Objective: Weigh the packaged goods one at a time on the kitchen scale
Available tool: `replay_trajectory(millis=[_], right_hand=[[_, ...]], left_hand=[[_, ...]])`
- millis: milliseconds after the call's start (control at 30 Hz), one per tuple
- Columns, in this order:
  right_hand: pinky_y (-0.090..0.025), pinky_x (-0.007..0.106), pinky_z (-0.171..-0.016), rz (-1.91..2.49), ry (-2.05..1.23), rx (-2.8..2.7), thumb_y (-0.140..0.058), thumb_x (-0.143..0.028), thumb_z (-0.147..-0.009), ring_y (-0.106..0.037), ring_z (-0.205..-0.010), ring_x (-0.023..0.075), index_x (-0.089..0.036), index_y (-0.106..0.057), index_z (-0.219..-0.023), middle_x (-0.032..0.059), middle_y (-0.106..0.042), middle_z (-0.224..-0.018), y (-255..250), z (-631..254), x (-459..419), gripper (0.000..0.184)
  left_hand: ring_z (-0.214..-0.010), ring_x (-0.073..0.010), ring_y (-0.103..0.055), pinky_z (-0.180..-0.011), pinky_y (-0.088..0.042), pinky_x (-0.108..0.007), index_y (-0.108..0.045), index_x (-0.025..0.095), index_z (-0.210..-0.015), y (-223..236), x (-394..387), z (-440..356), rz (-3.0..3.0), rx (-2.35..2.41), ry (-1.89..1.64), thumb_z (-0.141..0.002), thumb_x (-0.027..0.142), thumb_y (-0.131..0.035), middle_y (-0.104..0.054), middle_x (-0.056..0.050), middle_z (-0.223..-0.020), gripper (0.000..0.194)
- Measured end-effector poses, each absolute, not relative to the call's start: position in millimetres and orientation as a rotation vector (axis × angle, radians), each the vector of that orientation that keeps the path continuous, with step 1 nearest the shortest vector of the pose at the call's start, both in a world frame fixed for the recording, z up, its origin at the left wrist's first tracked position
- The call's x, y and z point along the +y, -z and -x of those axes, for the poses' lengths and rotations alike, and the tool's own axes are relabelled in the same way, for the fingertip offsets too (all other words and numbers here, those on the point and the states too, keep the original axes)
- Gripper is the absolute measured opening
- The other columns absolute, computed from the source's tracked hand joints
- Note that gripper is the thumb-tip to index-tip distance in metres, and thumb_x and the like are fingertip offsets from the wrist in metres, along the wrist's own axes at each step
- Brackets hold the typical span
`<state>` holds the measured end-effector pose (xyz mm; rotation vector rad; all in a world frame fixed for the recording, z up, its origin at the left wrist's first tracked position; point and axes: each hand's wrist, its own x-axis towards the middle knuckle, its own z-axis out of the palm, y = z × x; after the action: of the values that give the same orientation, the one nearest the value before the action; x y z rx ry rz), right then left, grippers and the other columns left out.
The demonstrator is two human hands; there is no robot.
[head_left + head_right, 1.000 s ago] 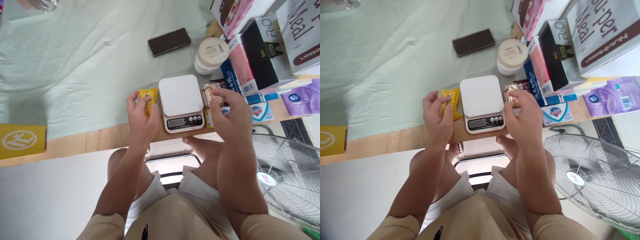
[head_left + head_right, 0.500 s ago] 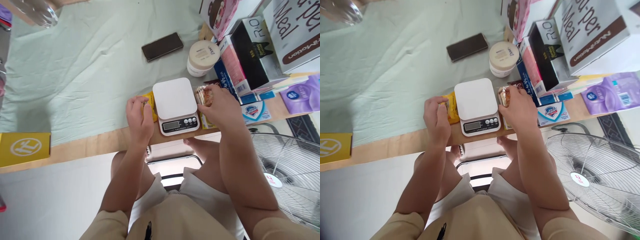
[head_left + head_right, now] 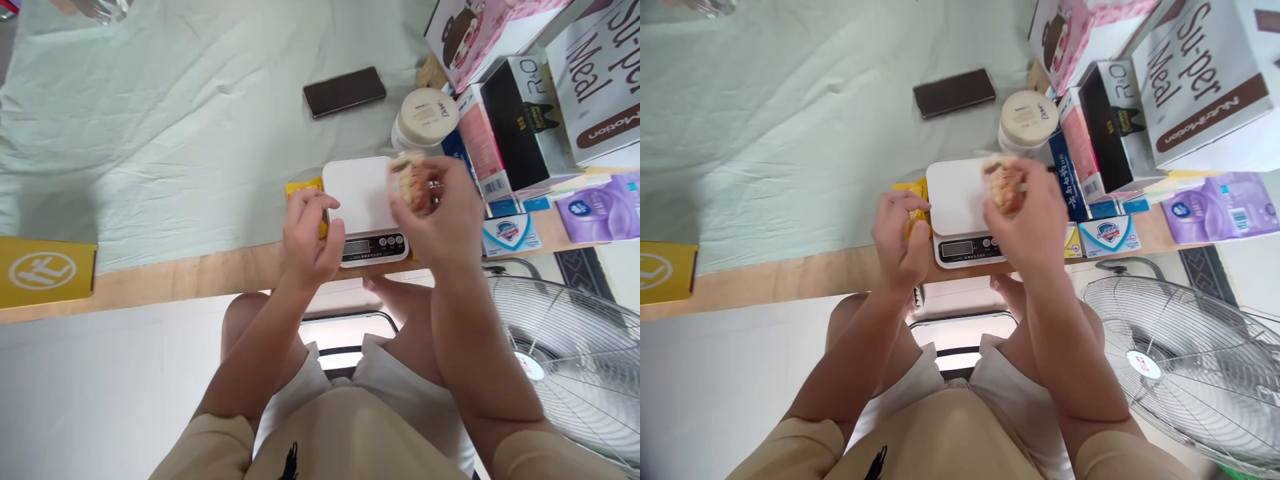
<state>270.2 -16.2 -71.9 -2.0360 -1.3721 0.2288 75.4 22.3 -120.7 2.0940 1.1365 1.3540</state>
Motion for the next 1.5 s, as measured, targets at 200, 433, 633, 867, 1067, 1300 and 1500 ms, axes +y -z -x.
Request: replay_trajectory(millis=[200,433,633,867,1067,1300,1500], right_hand=[[-0.061,0.043,-0.086,1.896,-0.283,-1.387,-0.066,-0.045,-0.088,-0.070,-0.095,0.0239,-0.023,-0.069,-0.114,0.0107,-0.074,-0.118,78.5,-242.1,-21.2,0.034],[-0.060,0.044,-0.087,1.793,-0.229,-1.324,-0.057,-0.041,-0.095,-0.071,-0.094,0.0227,-0.023,-0.066,-0.113,0.0092,-0.074,-0.110,83.8,-262.4,-42.0,0.027],[-0.062,0.047,-0.098,1.801,-0.297,-1.486,-0.065,-0.038,-0.089,-0.071,-0.117,0.0266,-0.024,-0.066,-0.121,0.0114,-0.073,-0.126,91.1,-250.6,-36.2,0.035],[-0.062,0.048,-0.100,1.775,-0.388,-1.484,-0.067,-0.031,-0.083,-0.071,-0.120,0.0278,-0.026,-0.071,-0.117,0.0094,-0.076,-0.126,93.4,-233.0,-29.7,0.035],[-0.061,0.048,-0.105,1.541,-0.350,-1.245,-0.070,-0.037,-0.085,-0.071,-0.119,0.0261,-0.026,-0.065,-0.113,0.0084,-0.074,-0.120,88.3,-197.9,-24.8,0.030],[-0.064,0.041,-0.097,1.371,-0.529,-1.446,-0.068,-0.033,-0.092,-0.069,-0.124,0.0240,-0.026,-0.070,-0.113,0.0107,-0.070,-0.126,86.8,-152.3,-26.2,0.022],[-0.064,0.046,-0.099,1.440,-0.437,-1.475,-0.063,-0.036,-0.096,-0.071,-0.117,0.0247,-0.025,-0.070,-0.114,0.0114,-0.071,-0.121,88.2,-172.5,-28.4,0.022]], left_hand=[[-0.144,-0.0303,-0.059,-0.120,-0.052,-0.049,-0.058,0.023,-0.139,121.7,4.6,-88.1,-1.965,0.977,-1.291,-0.108,0.053,-0.037,-0.059,-0.017,-0.148,0.048],[-0.163,-0.0369,-0.039,-0.132,-0.039,-0.058,-0.044,0.029,-0.156,127.2,-2.5,-93.4,-1.876,0.888,-1.301,-0.107,0.060,-0.033,-0.040,-0.017,-0.170,0.059],[-0.163,-0.0355,-0.038,-0.129,-0.044,-0.055,-0.043,0.030,-0.155,125.8,-2.0,-94.2,-1.845,0.940,-1.200,-0.107,0.068,-0.030,-0.039,-0.017,-0.168,0.063],[-0.159,-0.0334,-0.043,-0.125,-0.050,-0.052,-0.045,0.026,-0.152,125.9,-3.6,-98.1,-1.878,0.849,-1.244,-0.105,0.068,-0.033,-0.042,-0.018,-0.161,0.064],[-0.143,-0.0288,-0.056,-0.110,-0.061,-0.044,-0.050,0.028,-0.140,114.4,0.3,-91.4,-1.596,1.120,-1.387,-0.101,0.056,-0.055,-0.047,-0.016,-0.152,0.048],[-0.117,-0.0184,-0.071,-0.090,-0.065,-0.029,-0.052,0.029,-0.124,96.3,21.4,-21.1,-1.219,1.190,-1.312,-0.098,0.038,-0.065,-0.064,-0.008,-0.140,0.031],[-0.098,-0.0162,-0.072,-0.089,-0.064,-0.033,-0.056,0.025,-0.130,116.8,39.8,24.1,-1.164,1.557,-1.177,-0.095,0.027,-0.069,-0.061,-0.011,-0.138,0.038]])
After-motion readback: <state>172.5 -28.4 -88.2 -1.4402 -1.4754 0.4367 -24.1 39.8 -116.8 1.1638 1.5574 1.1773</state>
